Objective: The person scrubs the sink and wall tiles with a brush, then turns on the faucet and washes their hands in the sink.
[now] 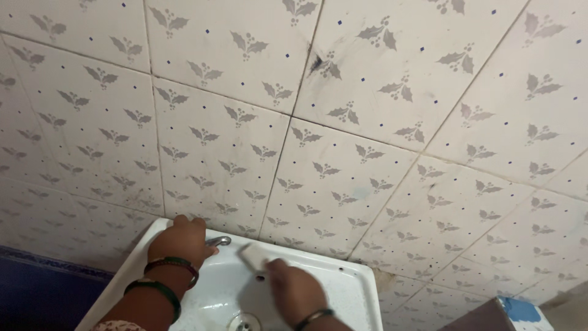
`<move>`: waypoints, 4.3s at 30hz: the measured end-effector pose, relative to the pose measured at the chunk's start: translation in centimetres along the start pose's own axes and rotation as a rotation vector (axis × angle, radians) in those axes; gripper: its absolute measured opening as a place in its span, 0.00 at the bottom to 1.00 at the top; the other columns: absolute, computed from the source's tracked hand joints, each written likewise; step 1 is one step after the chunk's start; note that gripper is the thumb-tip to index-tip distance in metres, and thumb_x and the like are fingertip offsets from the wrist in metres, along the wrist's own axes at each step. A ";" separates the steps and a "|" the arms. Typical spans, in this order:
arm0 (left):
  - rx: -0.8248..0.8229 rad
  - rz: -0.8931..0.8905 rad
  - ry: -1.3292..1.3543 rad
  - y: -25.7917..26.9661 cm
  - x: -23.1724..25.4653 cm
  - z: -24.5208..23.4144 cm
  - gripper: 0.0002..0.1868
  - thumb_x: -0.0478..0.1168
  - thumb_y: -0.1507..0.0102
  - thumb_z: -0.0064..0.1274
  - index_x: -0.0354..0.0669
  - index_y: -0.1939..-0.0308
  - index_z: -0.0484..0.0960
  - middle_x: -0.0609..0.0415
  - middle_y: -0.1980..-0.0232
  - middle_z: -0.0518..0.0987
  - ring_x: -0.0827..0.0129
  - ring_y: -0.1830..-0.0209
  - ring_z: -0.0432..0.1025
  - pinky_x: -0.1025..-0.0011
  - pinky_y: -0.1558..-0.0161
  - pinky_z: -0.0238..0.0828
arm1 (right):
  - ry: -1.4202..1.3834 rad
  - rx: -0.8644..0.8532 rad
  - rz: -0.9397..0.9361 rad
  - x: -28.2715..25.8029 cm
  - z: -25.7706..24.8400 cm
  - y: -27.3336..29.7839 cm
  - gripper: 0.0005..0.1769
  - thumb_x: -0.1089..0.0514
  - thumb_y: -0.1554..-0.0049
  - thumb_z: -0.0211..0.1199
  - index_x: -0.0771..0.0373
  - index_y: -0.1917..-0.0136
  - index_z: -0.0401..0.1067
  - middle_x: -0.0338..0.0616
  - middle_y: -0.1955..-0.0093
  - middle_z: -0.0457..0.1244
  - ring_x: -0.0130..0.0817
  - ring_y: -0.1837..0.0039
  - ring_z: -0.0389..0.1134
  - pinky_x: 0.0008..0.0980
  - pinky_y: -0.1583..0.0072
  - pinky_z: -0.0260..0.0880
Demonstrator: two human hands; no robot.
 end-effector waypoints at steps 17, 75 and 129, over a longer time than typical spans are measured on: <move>0.009 0.114 0.034 0.3 -1.0 0.1 0.26 0.56 0.39 0.63 0.47 0.44 0.77 0.47 0.41 0.73 0.56 0.44 0.77 0.62 0.47 0.78 | -0.025 0.115 0.235 1.0 0.1 0.6 0.11 0.45 0.38 0.57 0.51 0.50 0.73 0.50 0.59 0.71 0.55 0.52 0.72 0.52 0.51 0.70; -0.050 0.207 -0.016 5.4 -6.3 -2.0 0.31 0.58 0.46 0.67 0.76 0.39 0.77 0.60 0.22 0.54 0.57 0.21 0.48 0.25 0.31 0.34 | -0.231 -0.205 -0.041 -3.8 10.8 1.7 0.12 0.51 0.40 0.61 0.53 0.43 0.72 0.54 0.59 0.69 0.52 0.54 0.73 0.49 0.51 0.71; -0.196 0.349 -0.353 4.7 -7.1 -5.4 0.29 0.60 0.40 0.64 0.62 0.37 0.80 0.60 0.28 0.68 0.58 0.20 0.51 0.35 0.25 0.34 | -0.244 -0.144 -0.322 -14.2 12.5 8.9 0.13 0.55 0.39 0.60 0.55 0.40 0.72 0.53 0.61 0.68 0.53 0.56 0.72 0.48 0.53 0.71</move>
Point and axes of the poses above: each hand's wrist, its own y-axis away from the middle knuckle, its own z-axis out of the palm, x = y × z, the point moved 3 cm from there along -y, towards the middle knuckle
